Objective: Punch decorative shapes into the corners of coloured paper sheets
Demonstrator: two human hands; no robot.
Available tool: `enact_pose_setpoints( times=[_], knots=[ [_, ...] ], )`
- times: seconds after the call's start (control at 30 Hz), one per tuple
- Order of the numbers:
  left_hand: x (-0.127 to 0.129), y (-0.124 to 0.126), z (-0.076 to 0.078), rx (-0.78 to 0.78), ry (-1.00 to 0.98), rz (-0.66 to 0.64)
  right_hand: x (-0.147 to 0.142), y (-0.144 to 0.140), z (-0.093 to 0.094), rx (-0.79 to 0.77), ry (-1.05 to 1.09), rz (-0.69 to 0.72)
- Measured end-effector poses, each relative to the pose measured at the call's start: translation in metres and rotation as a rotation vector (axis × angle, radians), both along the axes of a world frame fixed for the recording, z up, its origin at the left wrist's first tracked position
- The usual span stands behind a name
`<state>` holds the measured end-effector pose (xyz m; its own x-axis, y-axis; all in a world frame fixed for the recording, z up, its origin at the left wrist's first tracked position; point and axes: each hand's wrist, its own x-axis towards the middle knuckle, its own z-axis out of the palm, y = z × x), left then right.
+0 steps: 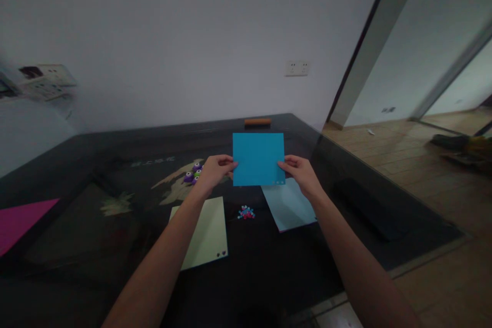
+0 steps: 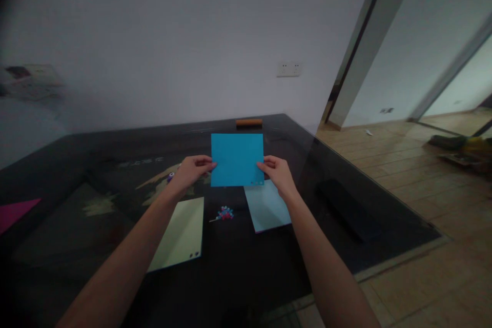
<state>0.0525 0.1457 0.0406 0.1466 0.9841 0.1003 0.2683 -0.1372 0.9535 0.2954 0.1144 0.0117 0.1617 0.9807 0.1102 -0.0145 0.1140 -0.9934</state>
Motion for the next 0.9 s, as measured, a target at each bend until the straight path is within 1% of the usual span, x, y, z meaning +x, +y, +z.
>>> enact_pose_setpoints(
  times=[0.13, 0.27, 0.4, 0.5, 0.6, 0.7, 0.77, 0.83, 0.9],
  knots=[
    [0.003, -0.002, 0.004, 0.0, -0.008, -0.01, -0.001, -0.003, 0.005, 0.031, 0.037, -0.067],
    [0.005, -0.003, 0.003, -0.003, -0.016, -0.055, 0.003, -0.006, 0.009, 0.041, 0.045, -0.11],
    [0.013, -0.006, -0.001, -0.005, -0.024, -0.12, 0.016, -0.011, 0.011, 0.05, -0.005, -0.112],
    [0.028, -0.014, -0.007, 0.003, -0.041, -0.157, 0.032, -0.018, 0.01, 0.023, -0.025, -0.133],
    [0.048, -0.024, -0.019, 0.007, -0.086, -0.169, 0.051, -0.026, 0.003, -0.01, -0.04, -0.166],
    [0.065, -0.033, -0.035, 0.005, -0.179, -0.173, 0.069, -0.036, -0.011, -0.021, -0.092, -0.184],
    [0.071, -0.037, -0.044, -0.007, -0.213, -0.194, 0.077, -0.041, -0.021, -0.042, -0.134, -0.194],
    [0.074, -0.041, -0.051, -0.013, -0.166, -0.223, 0.081, -0.045, -0.03, -0.074, -0.174, -0.189],
    [0.075, -0.043, -0.054, -0.004, -0.065, -0.245, 0.083, -0.047, -0.036, -0.101, -0.223, -0.172]
  ],
)
